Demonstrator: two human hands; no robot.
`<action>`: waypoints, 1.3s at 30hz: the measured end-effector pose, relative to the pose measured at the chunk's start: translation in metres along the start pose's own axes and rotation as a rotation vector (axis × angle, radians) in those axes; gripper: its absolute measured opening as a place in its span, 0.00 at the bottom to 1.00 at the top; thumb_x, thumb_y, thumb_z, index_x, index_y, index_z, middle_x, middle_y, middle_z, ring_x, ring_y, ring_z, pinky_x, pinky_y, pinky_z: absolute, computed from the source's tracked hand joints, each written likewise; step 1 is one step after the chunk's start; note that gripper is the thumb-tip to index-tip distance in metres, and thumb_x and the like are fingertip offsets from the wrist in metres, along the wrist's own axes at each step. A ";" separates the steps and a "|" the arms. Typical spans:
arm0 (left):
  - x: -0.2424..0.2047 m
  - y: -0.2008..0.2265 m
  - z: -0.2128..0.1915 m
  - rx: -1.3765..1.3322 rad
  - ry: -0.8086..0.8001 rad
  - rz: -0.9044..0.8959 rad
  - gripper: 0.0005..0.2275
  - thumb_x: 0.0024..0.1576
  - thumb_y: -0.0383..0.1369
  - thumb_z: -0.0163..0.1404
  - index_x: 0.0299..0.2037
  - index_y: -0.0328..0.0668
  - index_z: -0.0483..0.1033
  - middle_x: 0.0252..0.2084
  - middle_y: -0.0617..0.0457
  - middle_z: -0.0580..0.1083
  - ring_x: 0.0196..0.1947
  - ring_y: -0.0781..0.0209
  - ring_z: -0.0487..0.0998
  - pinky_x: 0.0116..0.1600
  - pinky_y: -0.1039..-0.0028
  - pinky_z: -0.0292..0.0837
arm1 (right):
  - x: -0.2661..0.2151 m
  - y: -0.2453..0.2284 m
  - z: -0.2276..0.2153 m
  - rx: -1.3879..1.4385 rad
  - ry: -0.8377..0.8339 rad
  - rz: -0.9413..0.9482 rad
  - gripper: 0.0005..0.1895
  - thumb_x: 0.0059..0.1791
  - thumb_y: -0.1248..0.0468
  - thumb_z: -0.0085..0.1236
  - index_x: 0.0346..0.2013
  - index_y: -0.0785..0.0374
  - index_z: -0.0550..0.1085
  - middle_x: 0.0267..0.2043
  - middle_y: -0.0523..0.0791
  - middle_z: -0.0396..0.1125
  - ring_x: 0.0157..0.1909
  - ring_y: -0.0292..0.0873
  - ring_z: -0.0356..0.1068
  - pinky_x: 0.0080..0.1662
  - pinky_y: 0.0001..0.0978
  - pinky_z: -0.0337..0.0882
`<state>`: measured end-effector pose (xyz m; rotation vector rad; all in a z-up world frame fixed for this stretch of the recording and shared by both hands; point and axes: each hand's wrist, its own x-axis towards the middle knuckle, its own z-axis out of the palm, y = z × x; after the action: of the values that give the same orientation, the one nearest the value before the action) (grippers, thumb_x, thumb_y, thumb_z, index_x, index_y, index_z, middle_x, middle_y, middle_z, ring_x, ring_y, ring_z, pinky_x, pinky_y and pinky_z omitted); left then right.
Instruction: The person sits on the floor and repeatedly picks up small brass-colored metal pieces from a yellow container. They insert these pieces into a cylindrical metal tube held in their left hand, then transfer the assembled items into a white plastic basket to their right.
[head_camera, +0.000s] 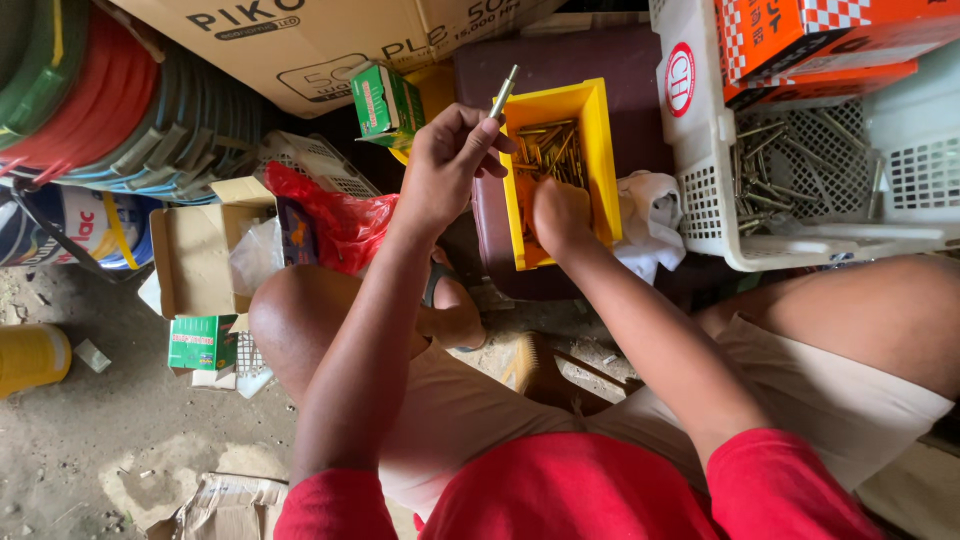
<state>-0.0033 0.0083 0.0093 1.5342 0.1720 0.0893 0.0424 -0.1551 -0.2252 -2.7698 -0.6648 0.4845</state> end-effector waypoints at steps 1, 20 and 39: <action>0.000 0.000 0.000 0.001 0.001 0.001 0.10 0.60 0.37 0.47 0.40 0.37 0.71 0.31 0.49 0.77 0.26 0.64 0.78 0.34 0.81 0.66 | 0.001 0.002 0.004 0.001 0.000 -0.002 0.18 0.48 0.69 0.44 0.12 0.58 0.65 0.15 0.47 0.64 0.23 0.48 0.68 0.30 0.42 0.68; -0.002 0.003 -0.002 -0.008 -0.008 0.038 0.09 0.61 0.35 0.46 0.40 0.35 0.70 0.31 0.47 0.77 0.25 0.64 0.78 0.34 0.81 0.66 | -0.023 -0.016 -0.027 0.042 -0.025 -0.055 0.12 0.49 0.73 0.42 0.23 0.68 0.72 0.27 0.55 0.68 0.32 0.56 0.70 0.36 0.50 0.68; -0.002 0.004 0.000 -0.012 -0.001 0.032 0.09 0.61 0.34 0.46 0.40 0.34 0.71 0.31 0.46 0.76 0.25 0.63 0.77 0.33 0.80 0.66 | -0.013 -0.014 -0.026 0.036 0.066 -0.122 0.19 0.44 0.68 0.54 0.09 0.57 0.63 0.11 0.44 0.61 0.18 0.45 0.64 0.24 0.35 0.62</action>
<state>-0.0047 0.0082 0.0135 1.5256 0.1461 0.1146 0.0354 -0.1534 -0.1936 -2.6795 -0.7961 0.3740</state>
